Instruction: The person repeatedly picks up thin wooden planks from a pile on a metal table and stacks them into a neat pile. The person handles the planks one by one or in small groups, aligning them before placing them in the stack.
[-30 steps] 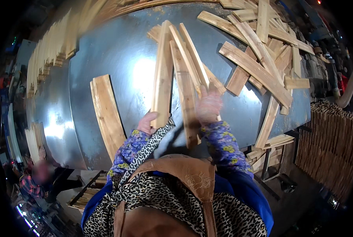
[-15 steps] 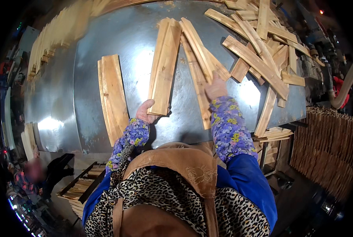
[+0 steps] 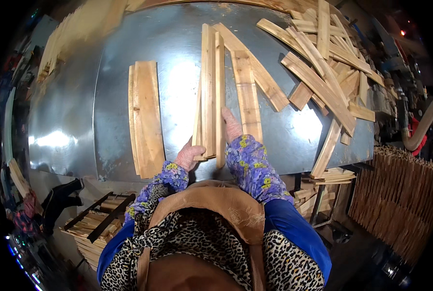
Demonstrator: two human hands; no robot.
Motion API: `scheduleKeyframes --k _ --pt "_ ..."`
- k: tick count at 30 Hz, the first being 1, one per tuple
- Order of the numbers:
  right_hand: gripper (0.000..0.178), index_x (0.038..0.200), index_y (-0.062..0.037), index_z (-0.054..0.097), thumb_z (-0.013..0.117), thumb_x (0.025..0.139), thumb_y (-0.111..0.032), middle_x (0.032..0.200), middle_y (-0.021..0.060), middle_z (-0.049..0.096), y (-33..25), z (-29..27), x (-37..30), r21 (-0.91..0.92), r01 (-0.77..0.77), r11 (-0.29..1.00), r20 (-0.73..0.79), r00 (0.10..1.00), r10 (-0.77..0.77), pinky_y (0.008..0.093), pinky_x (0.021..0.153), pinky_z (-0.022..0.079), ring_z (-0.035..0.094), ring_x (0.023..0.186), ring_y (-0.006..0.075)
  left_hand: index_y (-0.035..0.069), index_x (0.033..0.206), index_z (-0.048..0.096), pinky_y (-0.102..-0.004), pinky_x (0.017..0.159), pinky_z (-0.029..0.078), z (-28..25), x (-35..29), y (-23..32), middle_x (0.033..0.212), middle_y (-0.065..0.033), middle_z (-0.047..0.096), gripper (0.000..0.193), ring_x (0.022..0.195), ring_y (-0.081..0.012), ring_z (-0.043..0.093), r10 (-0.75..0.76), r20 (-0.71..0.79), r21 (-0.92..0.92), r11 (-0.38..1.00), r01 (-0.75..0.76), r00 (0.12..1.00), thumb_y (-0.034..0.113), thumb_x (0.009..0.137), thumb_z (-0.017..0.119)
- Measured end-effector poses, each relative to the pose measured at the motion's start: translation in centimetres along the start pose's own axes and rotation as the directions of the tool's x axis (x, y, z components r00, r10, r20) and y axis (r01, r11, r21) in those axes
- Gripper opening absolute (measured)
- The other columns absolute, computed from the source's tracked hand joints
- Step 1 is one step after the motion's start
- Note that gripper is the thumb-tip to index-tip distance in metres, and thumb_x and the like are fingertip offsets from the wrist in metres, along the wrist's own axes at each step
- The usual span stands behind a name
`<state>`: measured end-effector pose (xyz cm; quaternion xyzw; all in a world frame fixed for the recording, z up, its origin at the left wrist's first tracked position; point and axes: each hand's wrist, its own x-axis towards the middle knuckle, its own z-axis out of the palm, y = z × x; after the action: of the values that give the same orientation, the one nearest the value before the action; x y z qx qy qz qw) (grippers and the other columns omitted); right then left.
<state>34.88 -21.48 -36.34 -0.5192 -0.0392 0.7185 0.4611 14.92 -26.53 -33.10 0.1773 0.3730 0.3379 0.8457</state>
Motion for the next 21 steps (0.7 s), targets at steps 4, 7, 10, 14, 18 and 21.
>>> scheduleKeyframes --k 4,7,10,14,18,21 --pt "0.081 0.157 -0.0018 0.055 0.08 0.098 -0.052 0.152 0.0185 0.065 -0.3 -1.7 3.0 0.128 -0.071 0.989 0.274 0.961 0.033 0.0465 0.118 0.053 0.062 0.139 0.031 -0.003 0.167 0.036 -0.0428 0.112 0.055 -1.5 -1.3 1.4 0.149 -0.0217 0.063 0.092 0.131 -0.0336 0.067 -0.096 -0.014 -0.141 0.986 0.093 0.995 -0.001 0.079 0.06" --pt "0.073 0.158 0.0017 0.05 0.08 0.099 -0.029 0.138 0.0212 0.072 -2.5 0.9 0.7 0.084 -0.065 0.994 0.294 0.955 0.038 0.045 0.107 0.061 0.072 0.125 0.0332 -0.005 0.161 0.043 -0.0556 0.111 0.058 -5.6 -3.7 2.7 0.145 -0.025 0.064 0.088 0.126 -0.0391 0.07 -0.021 -0.013 -0.334 0.942 0.016 1.0 0.002 0.077 0.069" --pt "0.08 0.162 0.0053 0.041 0.078 0.095 -0.02 0.144 0.0268 0.066 -2.8 3.7 0.2 -0.526 0.294 0.798 0.207 0.954 -0.215 0.0438 0.11 0.058 0.069 0.13 0.0363 -0.006 0.153 0.049 -0.0631 0.104 0.061 -8.3 -5.7 6.2 0.136 -0.0246 0.067 0.078 0.115 -0.0404 0.073 0.106 -0.001 -0.42 0.902 -0.097 0.994 0.005 0.08 0.075" --pt "0.1 0.168 0.0054 0.024 0.08 0.089 -0.021 0.15 0.0323 0.059 1.6 8.8 -0.4 -0.915 0.171 0.365 0.068 0.957 -0.28 0.0441 0.114 0.053 0.067 0.132 0.0406 -0.007 0.151 0.052 -0.0579 0.101 0.064 -10.6 -7.1 10.3 0.132 -0.0229 0.069 0.078 0.114 -0.0386 0.073 0.212 -0.067 -0.299 0.928 -0.222 0.975 0.01 0.079 0.077" --pt "0.103 0.171 0.001 0.015 0.074 0.087 -0.015 0.144 0.0373 0.055 5.9 15.4 -2.9 -0.926 0.329 0.183 0.281 0.927 -0.247 0.0501 0.114 0.052 0.061 0.131 0.0525 -0.007 0.15 0.052 -0.0529 0.101 0.064 -9.1 -8.7 14.1 0.124 -0.0209 0.071 0.079 0.11 -0.0368 0.074 0.215 -0.282 -0.109 0.961 -0.254 0.935 0.014 0.078 0.077" --pt "0.115 0.173 -0.0027 0.007 0.081 0.088 -0.026 0.146 0.0387 0.057 5.7 19.8 -5.9 -0.925 0.166 0.342 0.222 0.966 0.134 0.0473 0.11 0.056 0.068 0.126 0.0468 -0.008 0.146 0.057 -0.0482 0.095 0.065 -8.2 -8.9 16.3 0.114 -0.0198 0.074 0.076 0.102 -0.0354 0.075 0.321 -0.383 -0.011 0.936 -0.352 0.866 0.017 0.078 0.079"
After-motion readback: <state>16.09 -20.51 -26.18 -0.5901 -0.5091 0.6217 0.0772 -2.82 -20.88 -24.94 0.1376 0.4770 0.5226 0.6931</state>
